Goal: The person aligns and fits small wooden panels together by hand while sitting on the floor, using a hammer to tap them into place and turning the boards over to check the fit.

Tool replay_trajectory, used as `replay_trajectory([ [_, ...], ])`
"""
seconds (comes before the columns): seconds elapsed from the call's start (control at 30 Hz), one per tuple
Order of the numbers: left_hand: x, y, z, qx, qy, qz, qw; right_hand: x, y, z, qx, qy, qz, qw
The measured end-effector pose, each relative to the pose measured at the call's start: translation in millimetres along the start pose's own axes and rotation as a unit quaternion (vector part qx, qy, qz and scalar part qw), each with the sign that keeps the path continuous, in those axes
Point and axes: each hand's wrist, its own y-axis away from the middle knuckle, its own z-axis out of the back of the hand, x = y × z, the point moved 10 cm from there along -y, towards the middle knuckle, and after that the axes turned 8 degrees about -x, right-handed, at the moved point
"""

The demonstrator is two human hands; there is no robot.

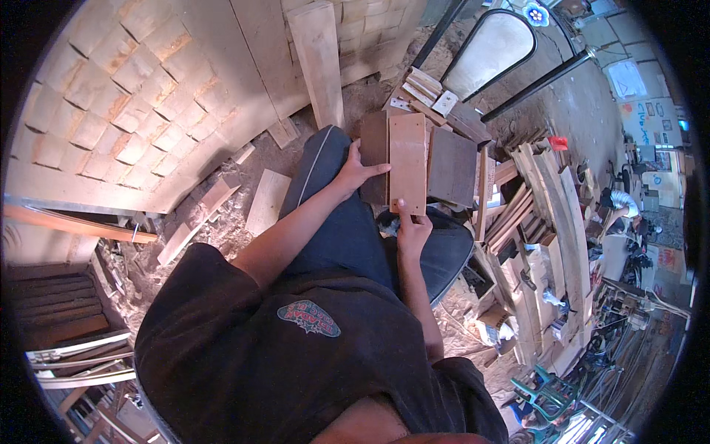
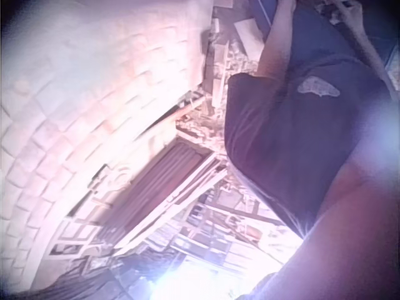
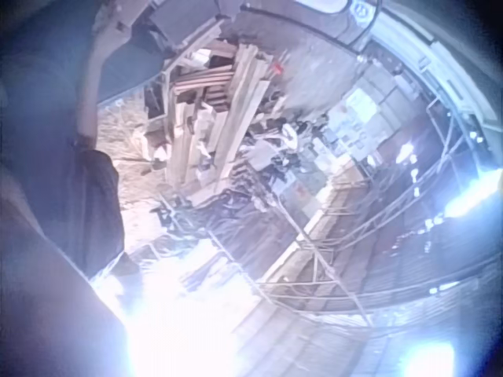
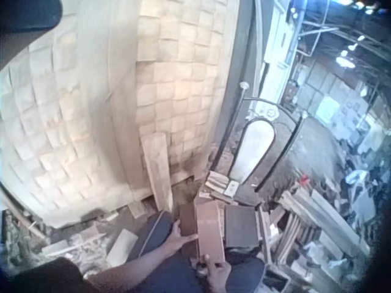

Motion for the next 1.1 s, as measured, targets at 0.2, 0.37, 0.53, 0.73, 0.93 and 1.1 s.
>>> replay_trajectory([
  [0.2,-4,-6,16,-0.049,-0.142,-0.085,0.985,-8,-2,-5,0.013,-0.002,-0.002,1.000],
  [0.37,0,0,9,-0.045,-0.125,-0.029,0.991,-6,-1,-5,0.018,0.002,0.005,1.000],
  [0.53,0,-4,15,-0.046,-0.169,-0.052,0.983,-6,-2,-10,0.021,0.007,-0.003,1.000],
  [0.73,1,-4,12,-0.044,-0.180,-0.066,0.980,-10,-6,-11,0.020,0.009,-0.011,1.000],
  [0.93,0,-4,7,-0.027,-0.172,-0.072,0.982,-9,-6,-12,0.024,0.002,-0.010,1.000],
  [1.1,-2,-2,9,-0.042,-0.216,-0.069,0.973,-13,-7,-12,0.030,-0.002,-0.024,0.999],
])
